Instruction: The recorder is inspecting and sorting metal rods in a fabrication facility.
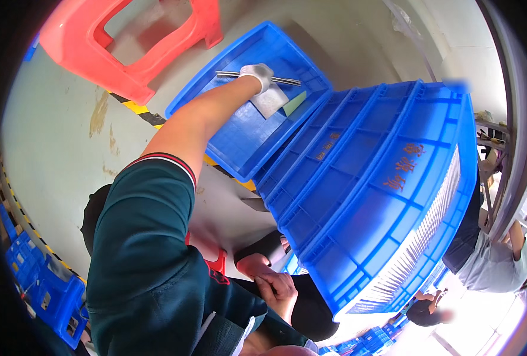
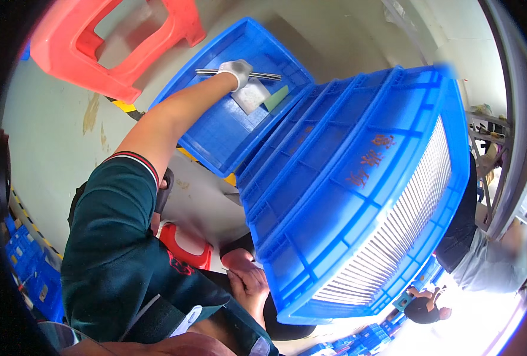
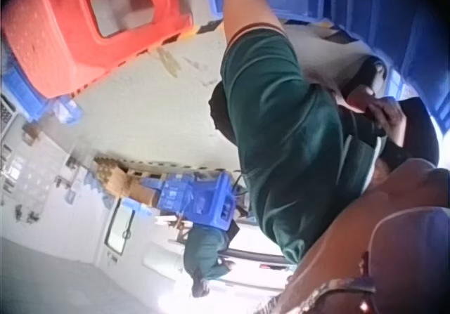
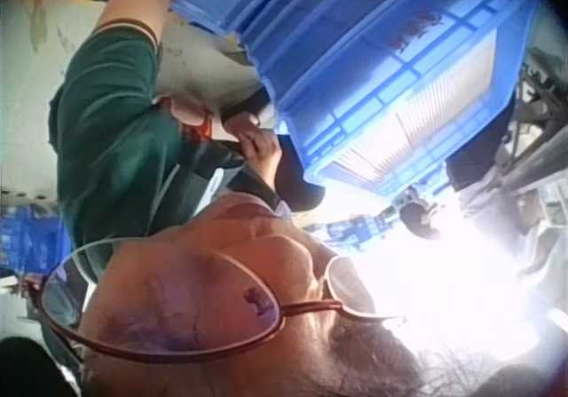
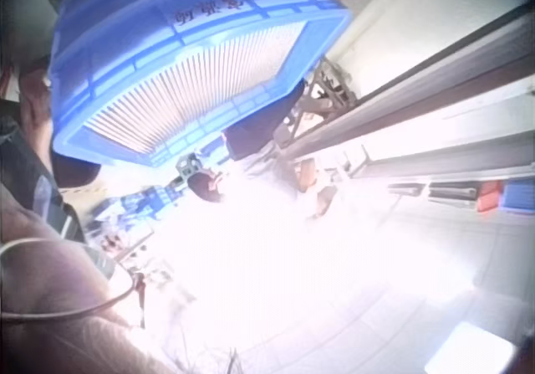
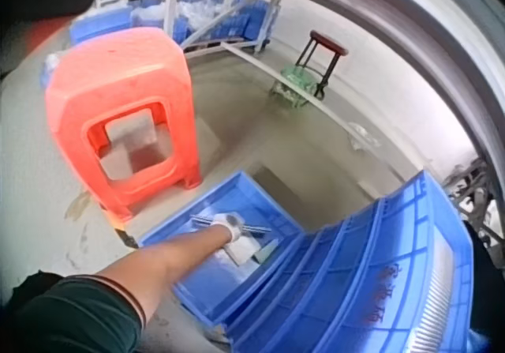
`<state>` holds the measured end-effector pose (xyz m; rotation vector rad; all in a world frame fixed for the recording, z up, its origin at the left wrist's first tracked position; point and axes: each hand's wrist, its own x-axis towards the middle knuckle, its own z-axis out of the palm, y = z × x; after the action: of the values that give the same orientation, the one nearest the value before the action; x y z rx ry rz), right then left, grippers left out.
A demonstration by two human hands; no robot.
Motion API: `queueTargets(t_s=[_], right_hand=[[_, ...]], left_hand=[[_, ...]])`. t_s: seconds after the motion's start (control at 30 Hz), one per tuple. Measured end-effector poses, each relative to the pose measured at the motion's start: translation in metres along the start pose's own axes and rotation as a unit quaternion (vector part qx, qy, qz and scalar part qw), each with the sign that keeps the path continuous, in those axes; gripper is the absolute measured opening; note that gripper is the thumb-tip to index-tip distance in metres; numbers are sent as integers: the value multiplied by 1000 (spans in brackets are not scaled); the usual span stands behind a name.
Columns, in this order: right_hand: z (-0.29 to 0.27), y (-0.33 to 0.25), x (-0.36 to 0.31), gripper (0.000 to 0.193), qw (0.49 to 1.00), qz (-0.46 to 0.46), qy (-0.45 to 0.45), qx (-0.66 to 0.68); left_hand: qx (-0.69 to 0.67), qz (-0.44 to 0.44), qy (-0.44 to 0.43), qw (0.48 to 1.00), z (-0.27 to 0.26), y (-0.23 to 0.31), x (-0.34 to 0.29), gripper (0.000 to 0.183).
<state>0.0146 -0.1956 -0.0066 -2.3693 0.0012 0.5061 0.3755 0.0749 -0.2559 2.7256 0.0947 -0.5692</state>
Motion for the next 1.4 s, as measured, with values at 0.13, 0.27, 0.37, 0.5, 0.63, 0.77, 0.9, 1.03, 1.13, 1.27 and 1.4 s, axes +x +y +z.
queueTargets(t_s=[0.13, 0.27, 0.37, 0.5, 0.63, 0.77, 0.9, 1.03, 1.13, 1.27, 1.4], right_hand=[[3, -12, -1, 11, 999, -31, 2, 20], [-1, -16, -10, 11, 997, -67, 35, 23], [-6, -18, -21, 10, 991, -102, 57, 70], [7, 2, -31, 9, 977, -195, 68, 42], [13, 1, -44, 8, 961, -247, 125, 31], [14, 5, -53, 10, 957, -257, 137, -4], [12, 7, -50, 10, 945, -283, 160, -19], [8, 2, -52, 10, 944, -286, 165, -20], [13, 4, -54, 10, 943, -289, 162, -27], [20, 6, -54, 10, 948, -280, 146, -35], [21, 6, -49, 9, 949, -278, 140, -55]], left_hand=[[-94, -71, 13, 993, 9, -31, 15, 25], [-494, -188, -120, 840, 6, -30, 3, 11], [-633, -165, -83, 752, 21, -16, -28, 7], [-809, -197, -129, 539, 42, -31, -75, 9], [-860, -71, -181, 472, 44, -46, -101, 18], [-865, -105, -127, 475, 14, -21, -123, 24], [-900, -48, -99, 421, -17, 0, -146, 28], [-894, -42, -67, 441, -29, 14, -159, 21], [-893, -73, -65, 440, -28, 8, -167, 13], [-886, -144, -64, 435, -15, -5, -164, 3], [-834, -84, -31, 545, 6, -16, -152, 18]])
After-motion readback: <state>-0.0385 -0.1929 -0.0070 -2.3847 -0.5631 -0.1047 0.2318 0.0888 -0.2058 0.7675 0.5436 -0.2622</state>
